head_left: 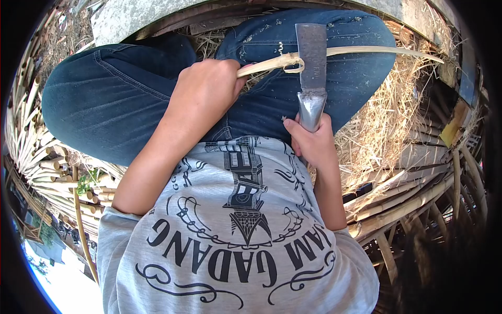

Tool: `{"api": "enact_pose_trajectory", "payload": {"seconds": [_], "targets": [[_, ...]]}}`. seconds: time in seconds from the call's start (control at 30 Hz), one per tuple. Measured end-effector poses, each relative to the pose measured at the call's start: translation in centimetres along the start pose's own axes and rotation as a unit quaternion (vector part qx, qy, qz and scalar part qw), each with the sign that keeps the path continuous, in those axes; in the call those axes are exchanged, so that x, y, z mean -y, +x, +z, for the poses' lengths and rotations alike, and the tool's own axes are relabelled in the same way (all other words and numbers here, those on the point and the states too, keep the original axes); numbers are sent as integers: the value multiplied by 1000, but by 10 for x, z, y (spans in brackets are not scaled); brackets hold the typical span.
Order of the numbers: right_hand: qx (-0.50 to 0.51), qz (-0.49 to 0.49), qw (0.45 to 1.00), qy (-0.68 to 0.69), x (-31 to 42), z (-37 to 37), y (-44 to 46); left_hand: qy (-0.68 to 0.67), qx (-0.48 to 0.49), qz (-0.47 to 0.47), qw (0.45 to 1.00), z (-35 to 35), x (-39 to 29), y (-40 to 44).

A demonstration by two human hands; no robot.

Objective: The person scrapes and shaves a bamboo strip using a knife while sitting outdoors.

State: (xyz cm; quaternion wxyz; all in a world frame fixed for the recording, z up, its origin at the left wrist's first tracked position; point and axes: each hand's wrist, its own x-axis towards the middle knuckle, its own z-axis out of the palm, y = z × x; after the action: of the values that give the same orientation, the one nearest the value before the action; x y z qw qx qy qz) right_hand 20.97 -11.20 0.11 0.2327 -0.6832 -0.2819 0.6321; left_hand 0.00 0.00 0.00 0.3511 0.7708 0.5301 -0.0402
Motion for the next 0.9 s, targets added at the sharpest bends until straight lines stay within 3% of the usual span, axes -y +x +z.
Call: {"api": "enact_pose_trajectory", "payload": {"seconds": [0.1,0.2,0.3,0.37,0.43,0.5,0.57,0.6,0.7,0.83,0.9], "targets": [[19,32,998,57,1,-10,8,-11,-33,39,999,6,2,7],[207,84,959,174,-2,-21,9,-22,-23,41,999,6,-1,8],[170,53,983,53,3,-6,5,-21,-16,60,998,8,0,6],[187,19,976,107,-11,-16,2,-14,6,7,1000,1,11,1],[137,25,926,352,-18,-15,0,-13,5,7,1000,1,14,-4],[114,30,942,315,-14,-9,1,-12,-6,22,1000,4,14,-3],[89,34,989,110,-5,-3,0,-26,2,7,1000,5,16,-1],[66,29,994,80,2,-1,-2,-41,4,-9,999,5,16,1],[-24,2,995,96,3,4,-7,-80,27,-22,996,0,8,2],[14,18,999,33,6,2,-5,-79,30,10,996,1,8,0],[-24,6,998,53,3,1,-6,-69,16,-9,997,3,8,0]]}}
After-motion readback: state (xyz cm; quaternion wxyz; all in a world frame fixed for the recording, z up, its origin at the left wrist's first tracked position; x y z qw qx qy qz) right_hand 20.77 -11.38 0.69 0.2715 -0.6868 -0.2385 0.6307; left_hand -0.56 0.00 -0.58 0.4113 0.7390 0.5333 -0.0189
